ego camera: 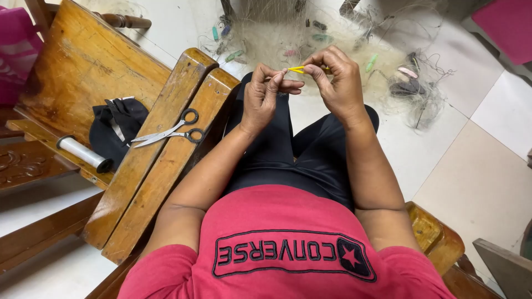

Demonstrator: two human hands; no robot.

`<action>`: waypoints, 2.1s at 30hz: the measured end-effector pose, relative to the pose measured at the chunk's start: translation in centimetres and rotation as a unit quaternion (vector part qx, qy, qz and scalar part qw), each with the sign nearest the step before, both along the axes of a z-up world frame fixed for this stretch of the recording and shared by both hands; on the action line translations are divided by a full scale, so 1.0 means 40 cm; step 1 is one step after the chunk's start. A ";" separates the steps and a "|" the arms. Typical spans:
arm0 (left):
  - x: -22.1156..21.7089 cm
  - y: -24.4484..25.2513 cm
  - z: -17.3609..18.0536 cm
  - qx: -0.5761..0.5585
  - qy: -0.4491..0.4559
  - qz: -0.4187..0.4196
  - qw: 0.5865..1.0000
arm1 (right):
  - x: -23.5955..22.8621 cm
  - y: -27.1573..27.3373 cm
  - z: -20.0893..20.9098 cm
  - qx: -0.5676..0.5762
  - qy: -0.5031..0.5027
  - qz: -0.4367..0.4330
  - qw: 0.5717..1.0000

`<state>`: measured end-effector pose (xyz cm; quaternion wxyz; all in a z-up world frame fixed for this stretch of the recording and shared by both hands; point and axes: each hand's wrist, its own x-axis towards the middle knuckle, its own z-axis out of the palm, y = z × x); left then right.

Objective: Weaving or repairing a fine-mesh fishing net using a yellow plastic shuttle and scissors.

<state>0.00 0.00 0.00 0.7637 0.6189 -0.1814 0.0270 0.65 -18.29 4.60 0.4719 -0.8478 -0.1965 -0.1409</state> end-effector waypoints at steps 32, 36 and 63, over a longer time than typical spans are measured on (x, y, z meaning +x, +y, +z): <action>0.014 -0.005 -0.101 0.034 -0.098 0.019 0.994 | -0.161 0.077 0.008 0.158 0.235 0.022 0.959; -0.011 -0.015 -0.063 0.070 -0.044 0.051 0.995 | -0.179 0.188 0.017 0.075 0.173 0.002 0.982; 0.022 -0.014 -0.152 -0.201 0.120 -0.077 0.969 | -0.054 0.401 0.028 -0.322 0.142 -0.055 0.935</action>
